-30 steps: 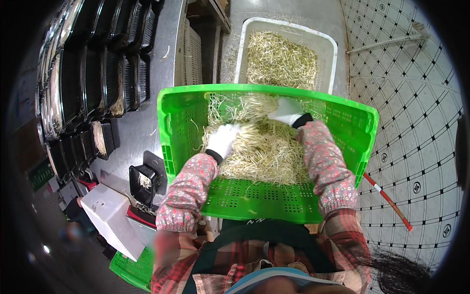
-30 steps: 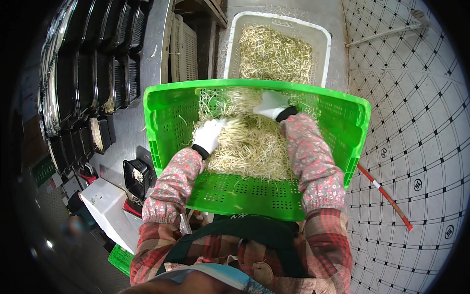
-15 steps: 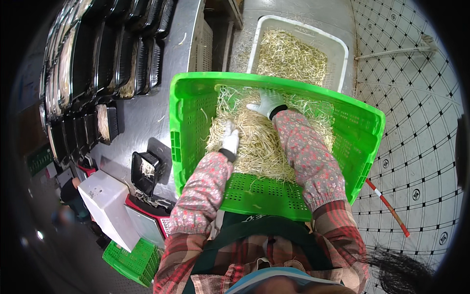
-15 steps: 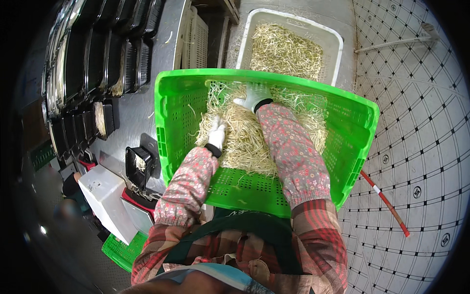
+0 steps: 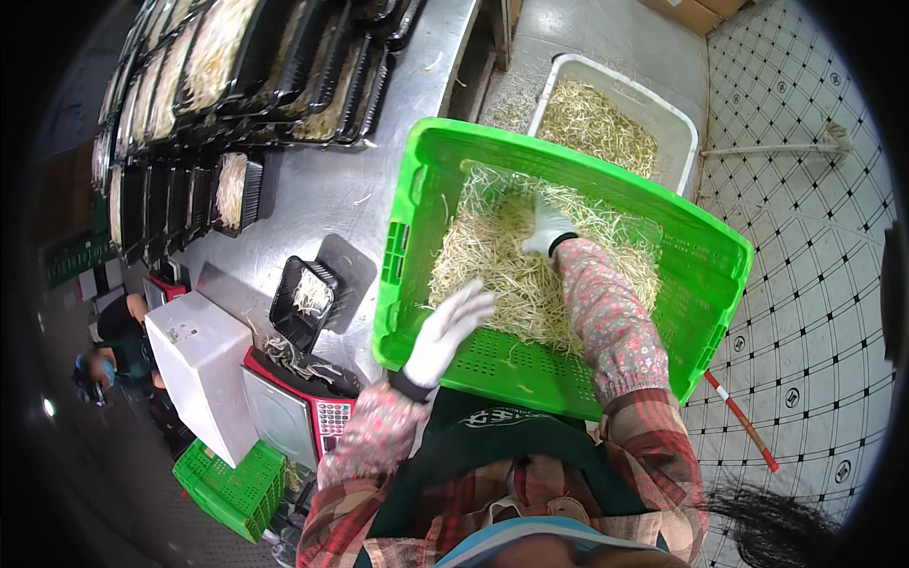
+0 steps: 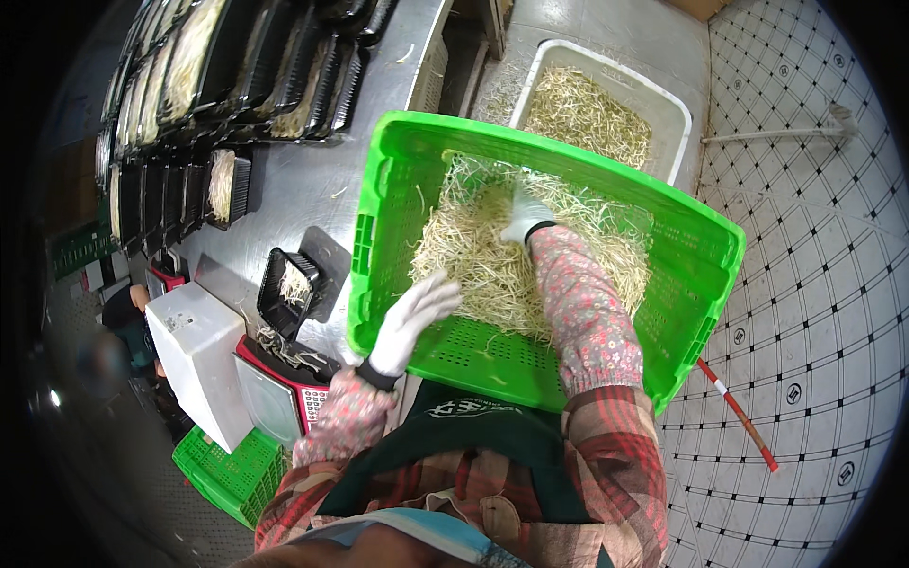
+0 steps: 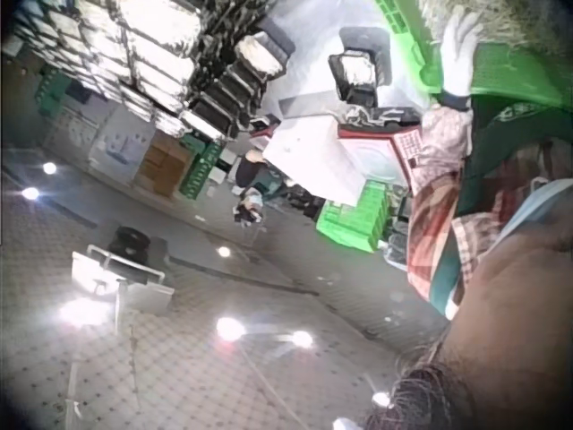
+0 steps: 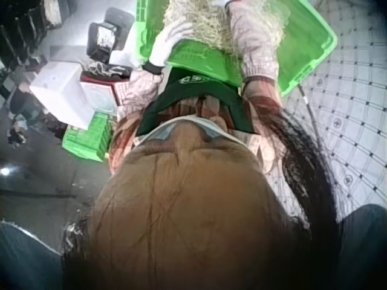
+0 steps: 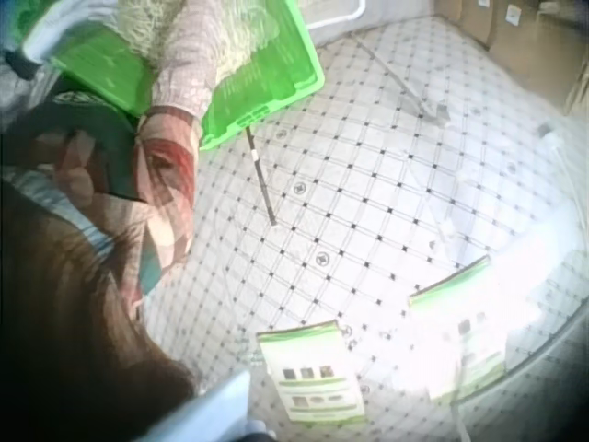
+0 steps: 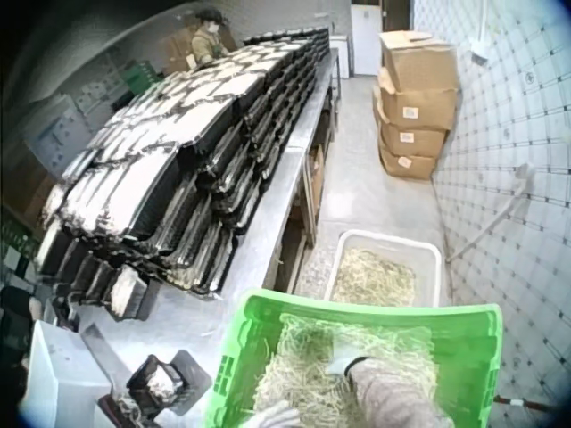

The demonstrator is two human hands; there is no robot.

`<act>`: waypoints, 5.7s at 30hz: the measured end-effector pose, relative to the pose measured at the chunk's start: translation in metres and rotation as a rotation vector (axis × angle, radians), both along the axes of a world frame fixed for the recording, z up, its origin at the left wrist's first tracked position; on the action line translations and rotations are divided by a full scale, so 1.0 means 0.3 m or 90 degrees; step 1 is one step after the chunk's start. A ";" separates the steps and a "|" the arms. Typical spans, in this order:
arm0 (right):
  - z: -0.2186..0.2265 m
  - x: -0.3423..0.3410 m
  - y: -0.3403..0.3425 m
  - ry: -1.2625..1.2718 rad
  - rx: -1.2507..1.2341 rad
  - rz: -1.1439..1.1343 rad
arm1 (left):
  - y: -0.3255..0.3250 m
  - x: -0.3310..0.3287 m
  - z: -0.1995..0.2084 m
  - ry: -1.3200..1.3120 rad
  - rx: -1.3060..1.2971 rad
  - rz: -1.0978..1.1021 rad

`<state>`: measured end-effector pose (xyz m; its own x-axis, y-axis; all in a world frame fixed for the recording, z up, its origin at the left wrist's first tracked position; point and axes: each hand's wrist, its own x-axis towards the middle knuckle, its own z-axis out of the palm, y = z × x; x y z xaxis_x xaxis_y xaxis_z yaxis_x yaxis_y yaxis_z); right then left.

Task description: The person scoops bean sprouts from a green basket into black plastic trays placed on a digital scale. After weighing, the filled trays are stacked on the right side of the table. The process is repeated continuously.

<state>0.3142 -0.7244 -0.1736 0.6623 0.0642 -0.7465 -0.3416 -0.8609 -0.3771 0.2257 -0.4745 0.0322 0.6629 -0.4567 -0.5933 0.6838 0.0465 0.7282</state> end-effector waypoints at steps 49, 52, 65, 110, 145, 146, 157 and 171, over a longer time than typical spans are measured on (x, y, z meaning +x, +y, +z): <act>1.161 -0.273 0.837 -0.797 0.020 0.625 | 0.394 -0.284 0.275 -0.734 0.742 0.605; 1.260 -0.387 1.103 -0.792 0.186 0.712 | 0.594 -0.409 0.203 -0.671 0.442 0.691; 0.937 -0.761 2.073 -0.736 0.274 1.019 | 1.397 -0.979 0.096 -0.496 0.853 0.699; 1.044 -0.456 2.079 -0.539 0.301 0.976 | 1.449 -0.911 0.197 -0.412 1.116 0.313; 0.810 -0.619 2.071 -0.645 0.532 0.986 | 1.467 -0.940 0.098 -0.408 1.248 0.257; 0.818 -0.615 2.079 -0.620 0.534 0.990 | 1.470 -0.937 0.113 -0.409 1.245 0.260; 1.052 -0.555 1.984 -0.250 0.579 0.991 | 1.483 -0.874 0.231 -0.515 1.027 0.439; 0.901 -0.526 2.145 -0.506 0.689 0.759 | 1.497 -0.786 0.167 -0.399 1.089 0.337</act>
<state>0.1564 -0.0808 0.0966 0.0403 0.9205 0.3887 0.7410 0.2334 -0.6297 -0.0103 -0.0254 0.0823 0.7883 0.5738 0.2221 0.4984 -0.8071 0.3164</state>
